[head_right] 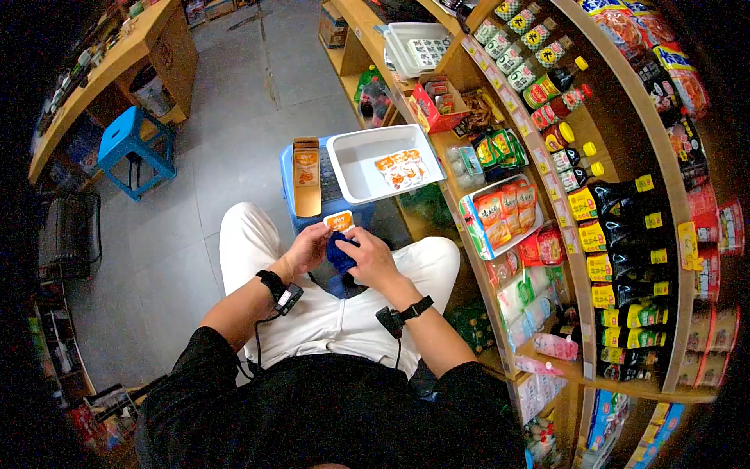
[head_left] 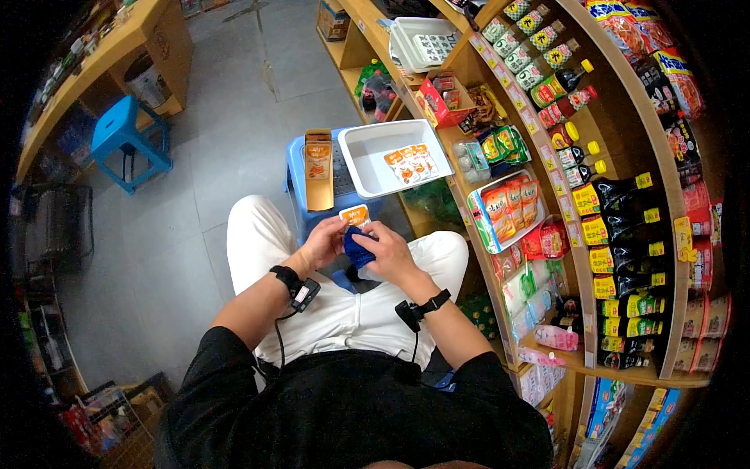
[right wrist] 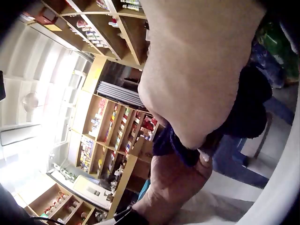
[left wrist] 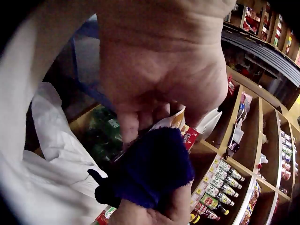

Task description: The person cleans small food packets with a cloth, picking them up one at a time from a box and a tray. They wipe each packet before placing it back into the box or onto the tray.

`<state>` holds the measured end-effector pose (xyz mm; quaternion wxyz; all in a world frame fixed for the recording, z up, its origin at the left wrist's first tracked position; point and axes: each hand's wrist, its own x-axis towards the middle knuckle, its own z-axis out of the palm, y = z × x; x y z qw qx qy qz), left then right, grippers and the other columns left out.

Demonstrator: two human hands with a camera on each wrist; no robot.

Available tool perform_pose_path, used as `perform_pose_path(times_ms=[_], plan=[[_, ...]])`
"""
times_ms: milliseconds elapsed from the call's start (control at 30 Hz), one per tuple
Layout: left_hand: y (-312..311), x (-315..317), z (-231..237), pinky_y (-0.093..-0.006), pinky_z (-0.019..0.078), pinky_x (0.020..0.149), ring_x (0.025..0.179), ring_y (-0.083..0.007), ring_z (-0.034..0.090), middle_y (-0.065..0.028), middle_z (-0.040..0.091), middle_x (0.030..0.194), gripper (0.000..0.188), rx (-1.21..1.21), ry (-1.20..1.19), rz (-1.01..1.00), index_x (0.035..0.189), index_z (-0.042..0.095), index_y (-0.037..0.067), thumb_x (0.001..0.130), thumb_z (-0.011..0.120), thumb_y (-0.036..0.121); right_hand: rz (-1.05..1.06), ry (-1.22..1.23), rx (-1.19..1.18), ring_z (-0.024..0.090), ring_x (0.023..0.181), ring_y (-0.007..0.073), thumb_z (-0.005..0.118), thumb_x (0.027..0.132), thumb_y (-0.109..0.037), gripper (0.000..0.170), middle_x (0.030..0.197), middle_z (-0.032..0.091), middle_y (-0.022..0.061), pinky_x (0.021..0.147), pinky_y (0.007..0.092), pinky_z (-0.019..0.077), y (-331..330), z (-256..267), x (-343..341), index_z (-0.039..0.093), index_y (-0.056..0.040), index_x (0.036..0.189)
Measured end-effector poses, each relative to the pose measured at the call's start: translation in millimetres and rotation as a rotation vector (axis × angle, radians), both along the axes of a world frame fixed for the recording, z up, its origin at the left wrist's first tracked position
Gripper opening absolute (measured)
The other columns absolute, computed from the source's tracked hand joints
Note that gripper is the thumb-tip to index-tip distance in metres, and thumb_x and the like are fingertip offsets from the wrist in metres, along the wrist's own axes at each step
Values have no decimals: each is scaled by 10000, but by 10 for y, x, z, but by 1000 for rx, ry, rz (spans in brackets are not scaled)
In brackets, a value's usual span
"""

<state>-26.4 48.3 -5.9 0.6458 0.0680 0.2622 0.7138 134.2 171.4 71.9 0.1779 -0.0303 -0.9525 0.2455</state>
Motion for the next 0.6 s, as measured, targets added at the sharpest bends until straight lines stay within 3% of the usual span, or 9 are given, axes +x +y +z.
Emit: perform_pose_path(times_ms=[67,167,333,600], plan=[[15,10,-6,-335,619,813,925,-157,719,-47,712,1114,297,-53,108,33,1277,606,65,1031,556,222,-40,-14,-31,642,978,310,748,636,-23,479,1076,592,114,823,402,551,-2,-12,18,707,-78,1110],[19,0,18,-328,613,831,952,-153,708,-44,701,1124,261,-109,142,-4,1265,610,54,1036,539,159,-147,-32,-85,642,979,318,743,640,-22,492,1078,593,117,828,407,548,-11,18,38,701,-71,1127],[19,17,-20,-375,626,849,960,-173,714,-44,697,1116,258,-99,192,-60,1260,611,68,1045,530,184,-340,-1,-114,634,988,335,712,680,4,487,1096,591,147,834,411,531,15,-21,3,678,-23,1164],[6,39,10,-361,626,839,941,-168,717,-51,702,1099,261,-102,99,-12,1260,609,74,1049,529,207,-277,-14,-59,624,1017,328,792,642,-50,565,1106,577,128,844,421,534,-12,-45,-26,672,-50,1195]])
